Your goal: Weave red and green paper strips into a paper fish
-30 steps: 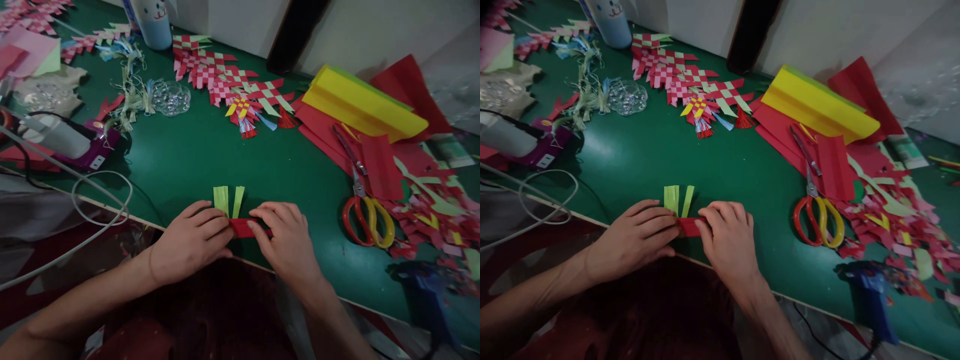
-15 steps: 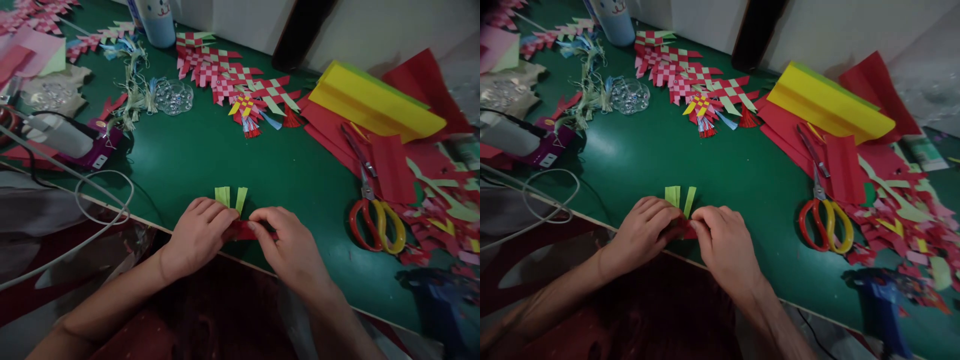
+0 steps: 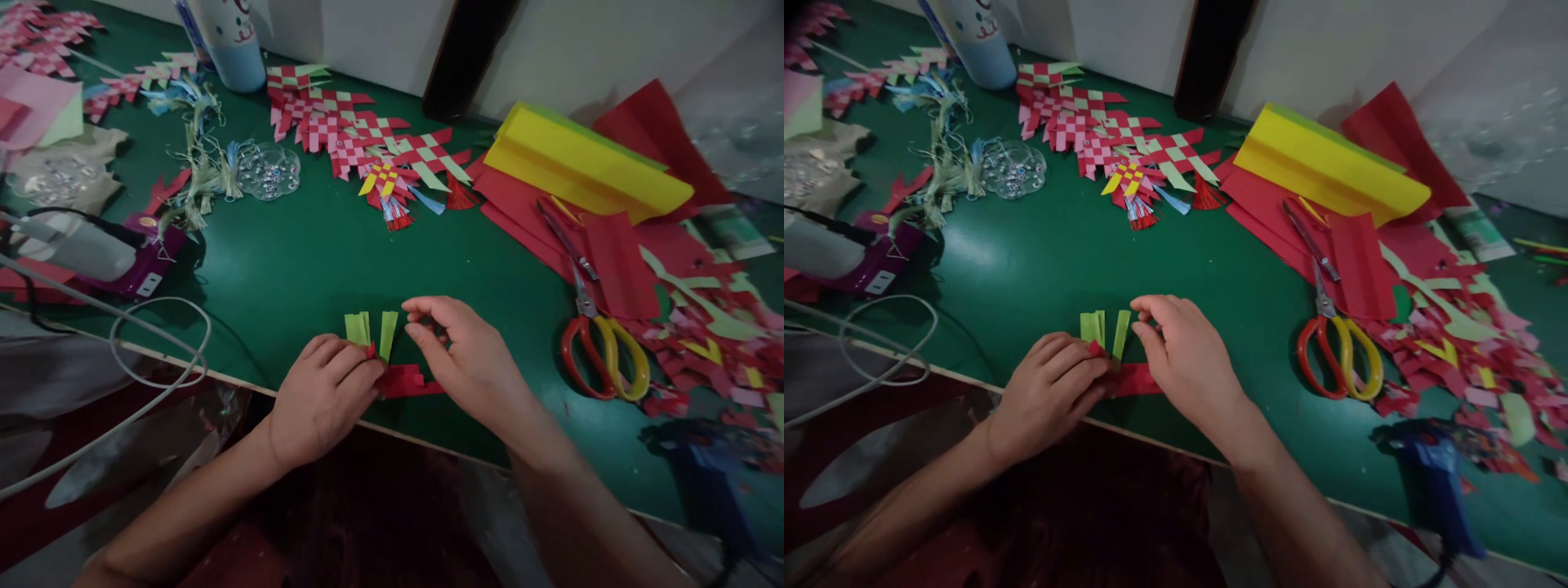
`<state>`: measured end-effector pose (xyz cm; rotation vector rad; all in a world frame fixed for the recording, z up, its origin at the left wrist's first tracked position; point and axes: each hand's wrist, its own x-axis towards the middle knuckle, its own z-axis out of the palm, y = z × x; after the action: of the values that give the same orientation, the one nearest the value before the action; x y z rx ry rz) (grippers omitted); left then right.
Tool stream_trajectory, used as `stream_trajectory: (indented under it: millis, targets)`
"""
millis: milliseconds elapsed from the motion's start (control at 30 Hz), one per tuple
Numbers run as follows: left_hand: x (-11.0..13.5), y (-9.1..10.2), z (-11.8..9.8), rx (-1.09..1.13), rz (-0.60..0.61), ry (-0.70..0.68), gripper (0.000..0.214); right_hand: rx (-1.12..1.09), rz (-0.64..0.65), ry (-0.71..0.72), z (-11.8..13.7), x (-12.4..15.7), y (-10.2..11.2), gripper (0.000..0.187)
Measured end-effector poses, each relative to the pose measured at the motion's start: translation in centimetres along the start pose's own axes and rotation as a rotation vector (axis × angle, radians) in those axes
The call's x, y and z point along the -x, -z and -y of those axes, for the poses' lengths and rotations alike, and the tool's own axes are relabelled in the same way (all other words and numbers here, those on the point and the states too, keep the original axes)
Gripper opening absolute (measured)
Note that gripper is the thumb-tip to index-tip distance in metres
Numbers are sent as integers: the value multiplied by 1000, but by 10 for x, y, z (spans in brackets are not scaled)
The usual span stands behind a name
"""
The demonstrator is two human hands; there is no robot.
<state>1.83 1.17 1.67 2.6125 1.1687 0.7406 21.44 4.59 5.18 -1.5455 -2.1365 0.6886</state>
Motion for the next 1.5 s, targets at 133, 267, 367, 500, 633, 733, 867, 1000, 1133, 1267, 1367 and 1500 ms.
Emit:
stream_trajectory:
  millis: [133, 267, 367, 500, 633, 733, 867, 1000, 1133, 1267, 1367, 1500]
  targets:
    - [1, -2, 2, 6, -2, 3, 11, 155, 77, 77, -2, -7, -6, 26]
    - [3, -2, 3, 27, 27, 21, 14, 74, 73, 59, 4, -4, -6, 6]
    - [2, 0, 3, 26, 52, 27, 14, -6, 56, 0, 8, 7, 1, 8]
    - [-1, 1, 1, 33, 41, 36, 11, -112, 86, -115, 10, 27, 9, 7]
    - [-2, 1, 1, 44, 32, 43, 12, -156, 85, -135, 9, 42, 9, 8]
    - [-1, 1, 1, 36, 29, 39, 12, -167, 51, -154, 6, 43, 5, 9]
    - [1, 0, 2, 42, 63, 50, 12, -89, 0, -120, 1, 25, 0, 19]
    - [2, 1, 1, 32, 69, 54, 13, 104, 115, 85, -1, -3, -4, 33]
    - [1, 1, 1, 35, 70, 52, 12, 259, 236, 97, 2, -21, -6, 39]
    - [1, 2, 2, 38, 83, 53, 13, 254, 292, 110, 2, -24, -6, 25]
    - [0, 3, 1, 40, 69, 48, 12, 233, 253, 139, -2, -22, -8, 25]
    - [1, 3, 1, 57, 65, 62, 13, 188, 177, 136, -7, -22, -10, 31]
